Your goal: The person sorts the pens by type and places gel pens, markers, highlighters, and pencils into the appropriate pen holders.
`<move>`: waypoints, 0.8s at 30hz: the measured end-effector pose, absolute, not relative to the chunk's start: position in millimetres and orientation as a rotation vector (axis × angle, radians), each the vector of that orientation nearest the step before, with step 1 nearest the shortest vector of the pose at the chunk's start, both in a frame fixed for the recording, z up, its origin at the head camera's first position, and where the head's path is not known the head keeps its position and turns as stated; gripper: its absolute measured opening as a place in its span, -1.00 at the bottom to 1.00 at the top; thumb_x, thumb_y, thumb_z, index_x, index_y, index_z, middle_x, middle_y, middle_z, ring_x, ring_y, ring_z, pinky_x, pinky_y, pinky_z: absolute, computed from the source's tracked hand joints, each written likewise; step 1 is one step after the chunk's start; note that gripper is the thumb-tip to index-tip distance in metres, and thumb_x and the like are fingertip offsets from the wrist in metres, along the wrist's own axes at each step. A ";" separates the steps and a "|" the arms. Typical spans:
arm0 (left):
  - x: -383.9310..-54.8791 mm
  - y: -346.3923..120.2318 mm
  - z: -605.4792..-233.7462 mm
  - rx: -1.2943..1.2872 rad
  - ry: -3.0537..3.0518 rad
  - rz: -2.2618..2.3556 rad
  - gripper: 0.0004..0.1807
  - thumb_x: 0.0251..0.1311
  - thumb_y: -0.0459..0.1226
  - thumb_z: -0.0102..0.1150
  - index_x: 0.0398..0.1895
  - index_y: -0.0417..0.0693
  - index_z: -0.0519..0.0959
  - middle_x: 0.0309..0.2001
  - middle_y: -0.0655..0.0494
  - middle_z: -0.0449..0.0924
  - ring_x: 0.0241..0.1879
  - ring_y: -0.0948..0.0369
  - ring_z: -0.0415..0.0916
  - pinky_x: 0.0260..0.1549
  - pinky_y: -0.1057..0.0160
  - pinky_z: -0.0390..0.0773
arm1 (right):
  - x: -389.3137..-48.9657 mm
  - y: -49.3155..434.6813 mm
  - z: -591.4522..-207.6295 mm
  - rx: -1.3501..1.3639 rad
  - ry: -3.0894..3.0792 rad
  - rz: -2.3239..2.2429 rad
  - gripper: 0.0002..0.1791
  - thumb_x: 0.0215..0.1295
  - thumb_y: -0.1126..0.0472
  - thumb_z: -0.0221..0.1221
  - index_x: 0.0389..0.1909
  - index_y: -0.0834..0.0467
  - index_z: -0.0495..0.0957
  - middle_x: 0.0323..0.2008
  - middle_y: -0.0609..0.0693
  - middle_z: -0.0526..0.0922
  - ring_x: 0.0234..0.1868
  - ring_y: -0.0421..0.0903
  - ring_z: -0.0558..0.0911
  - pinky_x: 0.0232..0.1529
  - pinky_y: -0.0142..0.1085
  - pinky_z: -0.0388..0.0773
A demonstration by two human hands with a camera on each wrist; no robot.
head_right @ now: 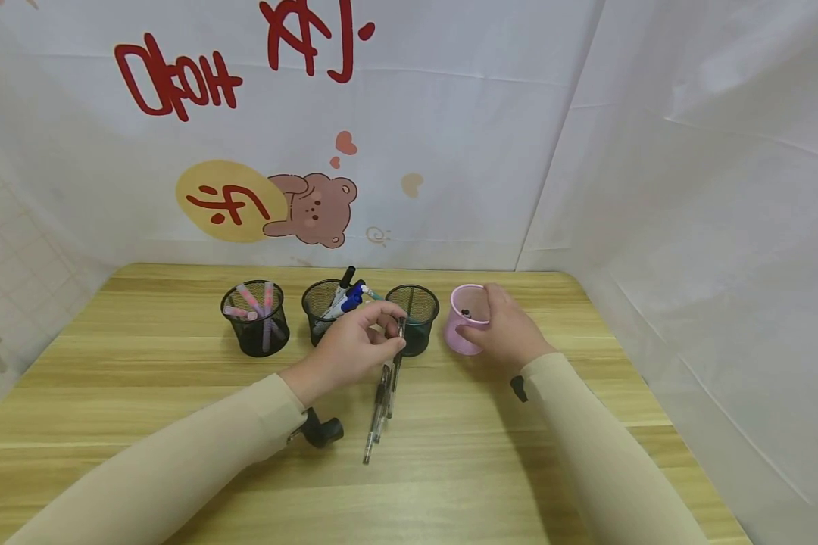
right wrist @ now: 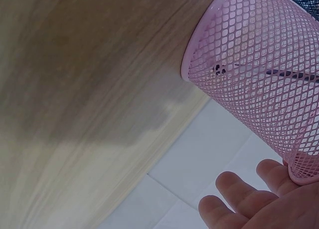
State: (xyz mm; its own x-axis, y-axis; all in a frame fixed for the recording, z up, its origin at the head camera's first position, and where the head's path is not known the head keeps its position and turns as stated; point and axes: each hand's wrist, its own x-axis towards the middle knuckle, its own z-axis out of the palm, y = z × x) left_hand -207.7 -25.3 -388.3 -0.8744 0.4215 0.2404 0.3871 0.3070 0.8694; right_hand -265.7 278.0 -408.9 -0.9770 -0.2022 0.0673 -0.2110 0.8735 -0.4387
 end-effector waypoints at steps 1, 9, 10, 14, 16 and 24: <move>-207.4 -24.3 -388.1 0.768 2.503 1.681 -0.64 0.35 -0.28 0.36 0.18 0.04 0.61 -0.16 0.10 0.67 -0.31 0.24 0.62 -0.24 0.27 0.67 | -265.6 277.9 -408.8 0.334 -3.022 0.713 -0.12 0.28 -0.18 0.41 0.44 0.14 0.25 0.22 0.24 0.51 0.14 0.21 0.62 0.17 0.17 0.58; -205.5 -16.8 -386.7 0.711 2.448 1.872 -0.62 0.36 -0.30 0.36 0.19 0.11 0.58 -0.12 0.08 0.65 -0.26 0.23 0.68 -0.28 0.26 0.70 | -265.1 278.0 -409.3 0.313 -3.033 0.696 -0.08 0.28 -0.22 0.39 0.47 0.13 0.21 0.23 0.21 0.49 0.14 0.20 0.61 0.18 0.19 0.58; -205.1 -15.8 -385.9 0.710 2.440 1.898 -0.62 0.36 -0.30 0.36 0.20 0.11 0.58 -0.12 0.07 0.65 -0.26 0.23 0.69 -0.28 0.27 0.70 | -265.1 278.0 -409.3 0.311 -3.033 0.695 -0.08 0.28 -0.23 0.39 0.47 0.13 0.21 0.23 0.21 0.49 0.15 0.21 0.61 0.18 0.20 0.58; -203.5 -11.3 -382.6 0.708 2.412 1.993 -0.61 0.36 -0.32 0.36 0.21 0.08 0.58 -0.08 0.02 0.65 -0.24 0.21 0.71 -0.27 0.29 0.70 | -265.7 278.6 -409.7 0.312 -3.030 0.698 -0.09 0.28 -0.23 0.40 0.46 0.12 0.22 0.22 0.21 0.50 0.15 0.21 0.61 0.18 0.19 0.58; -203.4 -8.5 -381.5 0.710 2.405 2.035 -0.63 0.38 -0.32 0.35 0.21 0.06 0.57 -0.07 0.00 0.65 -0.24 0.20 0.72 -0.28 0.30 0.69 | -265.7 278.7 -410.0 0.318 -3.028 0.701 -0.10 0.28 -0.23 0.39 0.45 0.12 0.23 0.22 0.21 0.50 0.14 0.21 0.62 0.17 0.19 0.58; -205.2 4.2 -380.0 0.700 2.370 2.241 -0.63 0.40 -0.35 0.33 0.22 -0.07 0.54 -0.06 -0.08 0.64 -0.25 0.12 0.71 -0.35 0.38 0.63 | -264.9 278.4 -409.9 0.319 -3.026 0.697 -0.08 0.28 -0.23 0.39 0.47 0.14 0.22 0.23 0.24 0.50 0.14 0.22 0.62 0.17 0.21 0.59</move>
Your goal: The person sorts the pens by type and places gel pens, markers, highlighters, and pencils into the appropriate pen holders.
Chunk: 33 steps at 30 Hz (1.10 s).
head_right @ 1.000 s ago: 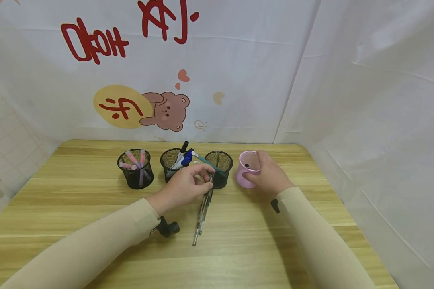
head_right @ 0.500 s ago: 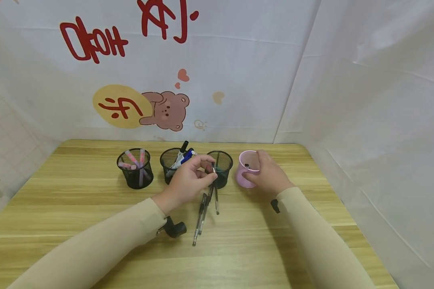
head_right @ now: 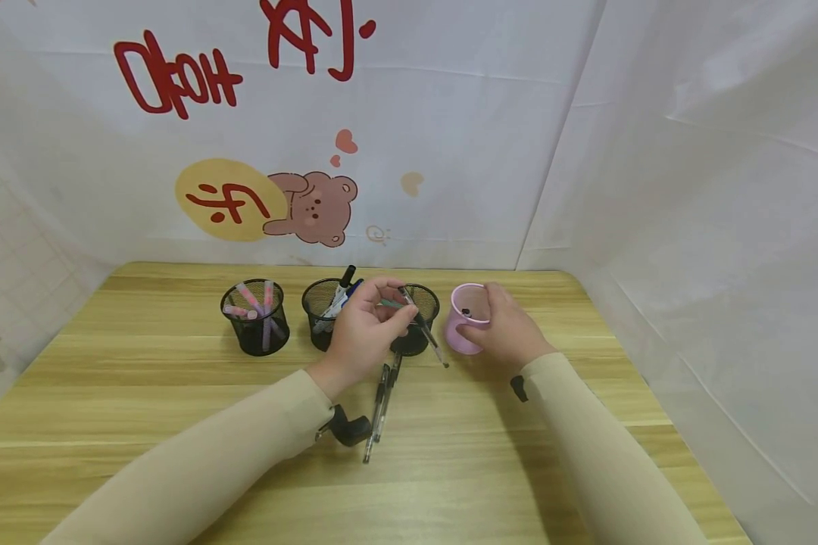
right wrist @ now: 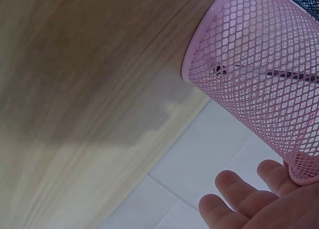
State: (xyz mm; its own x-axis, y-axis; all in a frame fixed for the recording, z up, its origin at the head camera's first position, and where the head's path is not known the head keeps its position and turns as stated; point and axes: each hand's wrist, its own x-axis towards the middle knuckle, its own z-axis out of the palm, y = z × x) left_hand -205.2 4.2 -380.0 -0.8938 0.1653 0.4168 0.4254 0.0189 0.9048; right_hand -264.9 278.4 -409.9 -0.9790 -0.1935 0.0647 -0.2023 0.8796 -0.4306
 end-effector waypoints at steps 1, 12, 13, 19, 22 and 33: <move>-205.9 5.8 -379.9 -0.613 -2.068 -1.980 -0.63 0.40 -0.35 0.32 0.21 -0.08 0.53 -0.06 -0.08 0.63 -0.25 0.12 0.71 -0.34 0.39 0.63 | -264.9 278.2 -410.0 0.316 -3.027 0.695 -0.07 0.28 -0.23 0.39 0.48 0.14 0.21 0.24 0.24 0.50 0.14 0.22 0.62 0.17 0.21 0.59; -214.9 27.8 -382.9 -0.498 -1.839 -1.976 -0.66 0.36 -0.42 0.33 0.13 -0.18 0.50 -0.08 -0.17 0.62 -0.18 -0.05 0.75 -0.19 0.41 0.67 | -264.6 278.1 -410.4 0.303 -3.027 0.641 0.00 0.34 -0.14 0.35 0.58 0.25 0.09 0.37 0.35 0.41 0.27 0.32 0.57 0.30 0.30 0.51; -215.6 29.7 -383.4 -0.484 -1.831 -1.978 -0.67 0.36 -0.42 0.33 0.13 -0.18 0.50 -0.08 -0.17 0.62 -0.18 -0.05 0.75 -0.19 0.41 0.67 | -264.5 277.9 -410.4 0.305 -3.030 0.642 0.02 0.33 -0.16 0.35 0.58 0.25 0.08 0.38 0.35 0.41 0.29 0.33 0.56 0.30 0.31 0.51; -219.5 38.1 -385.6 -0.433 -1.763 -1.985 -0.69 0.34 -0.45 0.33 0.08 -0.22 0.50 -0.08 -0.21 0.62 -0.19 -0.10 0.76 -0.21 0.42 0.66 | -264.9 278.1 -410.8 0.300 -3.047 0.656 0.07 0.28 -0.30 0.36 0.58 0.17 0.10 0.38 0.27 0.41 0.29 0.30 0.56 0.29 0.29 0.52; -221.5 40.1 -387.6 -0.424 -1.749 -1.970 -0.70 0.35 -0.44 0.33 0.07 -0.23 0.50 -0.08 -0.22 0.61 -0.17 -0.11 0.76 -0.20 0.42 0.66 | -265.3 279.0 -411.4 0.298 -3.045 0.663 0.07 0.28 -0.29 0.36 0.59 0.17 0.09 0.39 0.28 0.40 0.30 0.29 0.56 0.30 0.28 0.52; -227.6 46.3 -396.7 -0.402 -1.837 -1.891 -0.71 0.34 -0.41 0.36 0.05 -0.18 0.52 -0.06 -0.16 0.66 -0.13 -0.05 0.80 -0.15 0.26 0.76 | -265.5 279.6 -412.4 0.296 -3.041 0.669 0.04 0.30 -0.26 0.36 0.58 0.16 0.09 0.35 0.25 0.42 0.24 0.28 0.58 0.24 0.26 0.55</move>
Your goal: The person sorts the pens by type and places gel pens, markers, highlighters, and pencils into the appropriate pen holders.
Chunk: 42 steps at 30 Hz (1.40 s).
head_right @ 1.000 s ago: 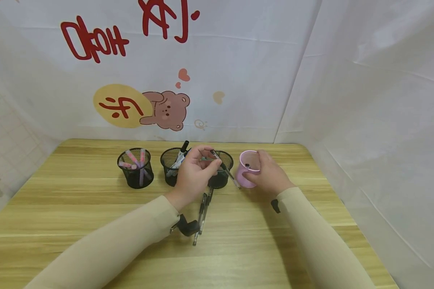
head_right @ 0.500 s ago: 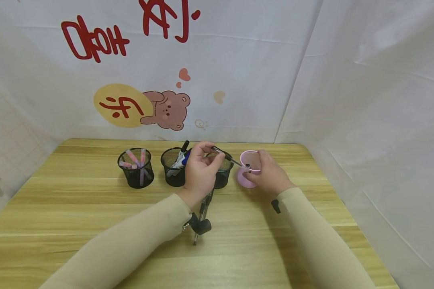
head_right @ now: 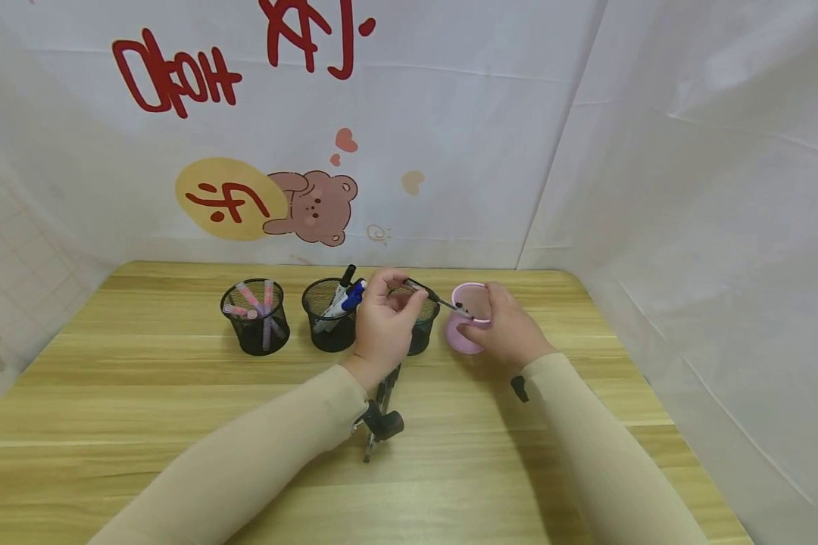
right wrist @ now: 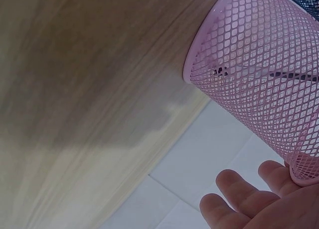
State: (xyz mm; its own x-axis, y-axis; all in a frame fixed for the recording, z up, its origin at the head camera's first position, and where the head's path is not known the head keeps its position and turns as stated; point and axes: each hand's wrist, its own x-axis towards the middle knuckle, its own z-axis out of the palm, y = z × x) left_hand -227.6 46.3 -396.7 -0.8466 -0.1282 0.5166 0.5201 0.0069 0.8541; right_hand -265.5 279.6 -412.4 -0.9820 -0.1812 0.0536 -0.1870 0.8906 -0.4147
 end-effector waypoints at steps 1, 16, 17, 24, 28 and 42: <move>-227.7 46.9 -397.8 -0.398 -1.850 -1.896 -0.71 0.34 -0.41 0.36 0.05 -0.18 0.52 -0.06 -0.16 0.67 -0.13 -0.05 0.80 -0.14 0.24 0.76 | -265.6 279.6 -412.3 0.296 -3.041 0.666 0.04 0.30 -0.26 0.36 0.58 0.16 0.09 0.34 0.25 0.42 0.24 0.28 0.58 0.23 0.26 0.55; -231.8 53.9 -410.2 -0.377 -1.987 -1.861 -0.80 0.35 -0.37 0.37 -0.03 -0.19 0.61 -0.06 -0.06 0.70 -0.13 0.05 0.80 -0.15 0.34 0.75 | -265.0 278.8 -412.4 0.311 -3.031 0.688 -0.04 0.31 -0.25 0.37 0.52 0.13 0.16 0.31 0.23 0.45 0.22 0.25 0.59 0.22 0.26 0.57; -231.8 54.1 -410.8 -0.379 -1.994 -1.854 -0.81 0.34 -0.37 0.37 -0.04 -0.19 0.61 -0.06 -0.06 0.70 -0.14 0.05 0.80 -0.15 0.34 0.75 | -264.9 278.5 -412.5 0.314 -3.027 0.693 -0.06 0.31 -0.25 0.38 0.50 0.12 0.18 0.29 0.22 0.46 0.20 0.25 0.60 0.21 0.25 0.57; -231.6 55.5 -413.8 -0.413 -2.027 -1.807 -0.79 0.33 -0.37 0.38 -0.02 -0.23 0.65 -0.05 -0.08 0.69 -0.16 0.04 0.80 -0.15 0.37 0.76 | -264.9 278.3 -413.8 0.336 -3.004 0.697 -0.08 0.31 -0.27 0.37 0.46 0.12 0.21 0.23 0.20 0.47 0.16 0.24 0.61 0.15 0.23 0.60; -230.0 56.3 -414.2 -0.427 -2.027 -1.825 -0.78 0.32 -0.38 0.39 -0.01 -0.23 0.65 -0.02 -0.09 0.69 -0.13 0.02 0.80 -0.14 0.39 0.75 | -266.2 279.0 -414.4 0.342 -2.997 0.709 -0.12 0.30 -0.24 0.39 0.43 0.10 0.24 0.21 0.19 0.49 0.16 0.22 0.62 0.16 0.21 0.60; -226.2 56.0 -413.2 -0.456 -2.038 -1.946 -0.76 0.33 -0.41 0.36 0.02 -0.20 0.62 0.05 -0.11 0.67 -0.07 0.04 0.80 -0.08 0.41 0.74 | -265.8 278.8 -412.9 0.324 -2.996 0.747 -0.15 0.29 -0.18 0.42 0.43 0.07 0.25 0.20 0.15 0.47 0.16 0.20 0.60 0.17 0.19 0.58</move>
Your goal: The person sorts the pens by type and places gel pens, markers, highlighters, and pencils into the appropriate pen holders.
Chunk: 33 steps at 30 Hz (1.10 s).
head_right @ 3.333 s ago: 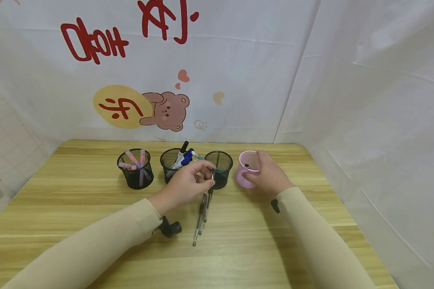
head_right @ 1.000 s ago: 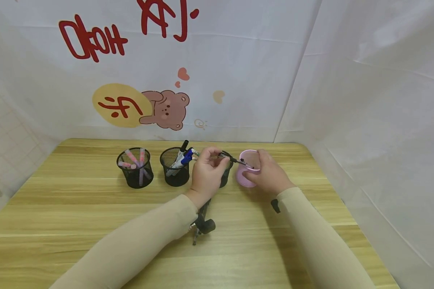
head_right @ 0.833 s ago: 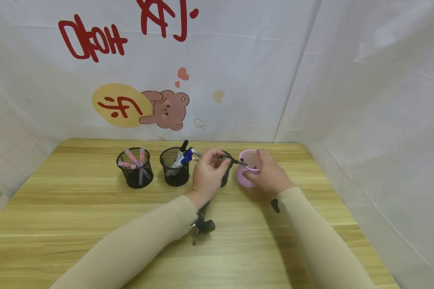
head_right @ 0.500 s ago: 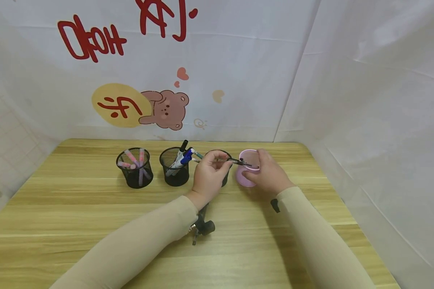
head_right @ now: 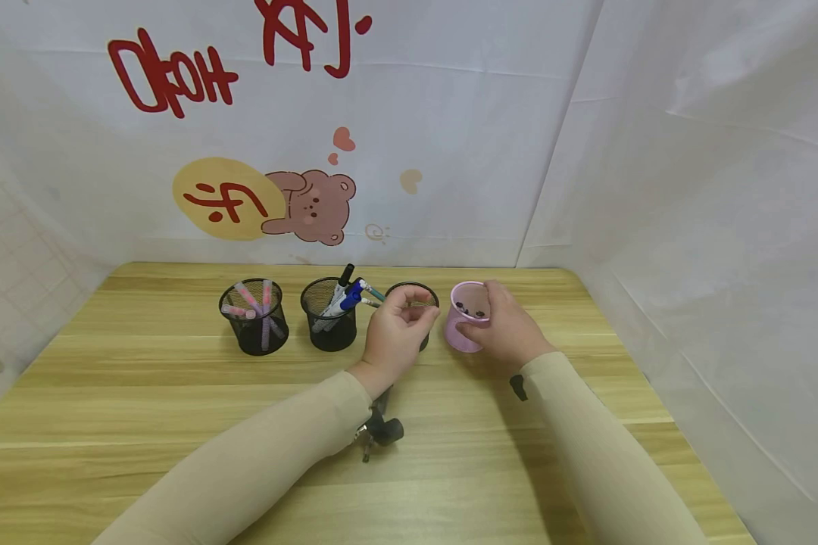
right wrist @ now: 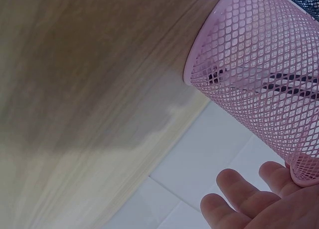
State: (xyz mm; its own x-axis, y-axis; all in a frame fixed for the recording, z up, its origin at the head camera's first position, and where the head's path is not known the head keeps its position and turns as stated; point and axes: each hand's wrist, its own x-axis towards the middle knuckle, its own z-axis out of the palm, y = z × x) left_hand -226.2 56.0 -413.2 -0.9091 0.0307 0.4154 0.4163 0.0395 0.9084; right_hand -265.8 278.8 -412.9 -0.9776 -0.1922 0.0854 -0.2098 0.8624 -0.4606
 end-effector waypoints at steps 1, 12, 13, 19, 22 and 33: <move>-225.9 55.7 -413.3 -0.460 -2.039 -1.949 -0.76 0.33 -0.41 0.36 0.02 -0.20 0.62 0.06 -0.12 0.67 -0.07 0.04 0.80 -0.08 0.41 0.74 | -265.7 278.7 -412.7 0.324 -2.997 0.749 -0.15 0.29 -0.18 0.42 0.43 0.07 0.25 0.21 0.15 0.47 0.16 0.19 0.60 0.18 0.19 0.58; -217.8 45.6 -410.4 -0.566 -2.056 -1.990 -0.72 0.34 -0.41 0.35 0.07 -0.25 0.60 0.10 -0.20 0.65 0.03 0.01 0.77 0.02 0.41 0.71 | -265.3 278.9 -412.3 0.316 -3.009 0.742 -0.12 0.30 -0.19 0.41 0.46 0.07 0.22 0.21 0.15 0.47 0.17 0.21 0.60 0.17 0.21 0.58; -216.6 43.6 -410.2 -0.575 -2.064 -1.994 -0.71 0.34 -0.40 0.35 0.08 -0.26 0.59 0.12 -0.21 0.64 0.05 0.01 0.76 0.03 0.41 0.71 | -265.2 278.9 -412.4 0.316 -3.011 0.736 -0.11 0.30 -0.20 0.41 0.46 0.07 0.21 0.22 0.16 0.46 0.17 0.21 0.60 0.17 0.22 0.58; -208.8 28.0 -408.6 -0.640 -2.168 -1.976 -0.66 0.38 -0.35 0.33 0.16 -0.26 0.56 0.18 -0.17 0.63 0.12 0.04 0.71 0.10 0.40 0.68 | -266.0 279.9 -413.5 0.314 -3.010 0.710 -0.10 0.29 -0.22 0.40 0.47 0.06 0.20 0.22 0.16 0.46 0.17 0.22 0.59 0.18 0.24 0.57; -204.7 20.0 -408.2 -0.680 -2.247 -1.907 -0.65 0.40 -0.30 0.34 0.17 -0.21 0.57 0.12 -0.08 0.67 0.11 0.11 0.69 0.11 0.37 0.69 | -266.5 280.2 -414.1 0.317 -3.005 0.723 -0.11 0.28 -0.20 0.42 0.46 0.05 0.22 0.21 0.15 0.47 0.16 0.21 0.59 0.18 0.22 0.57; -197.4 -16.1 -406.2 -0.807 -2.440 -1.720 -0.73 0.42 -0.22 0.33 0.12 -0.02 0.62 0.05 0.07 0.72 0.10 0.04 0.71 0.17 0.07 0.70 | -264.8 278.7 -411.8 0.312 -3.007 0.708 -0.10 0.28 -0.20 0.42 0.47 0.07 0.21 0.22 0.16 0.47 0.17 0.23 0.60 0.20 0.24 0.56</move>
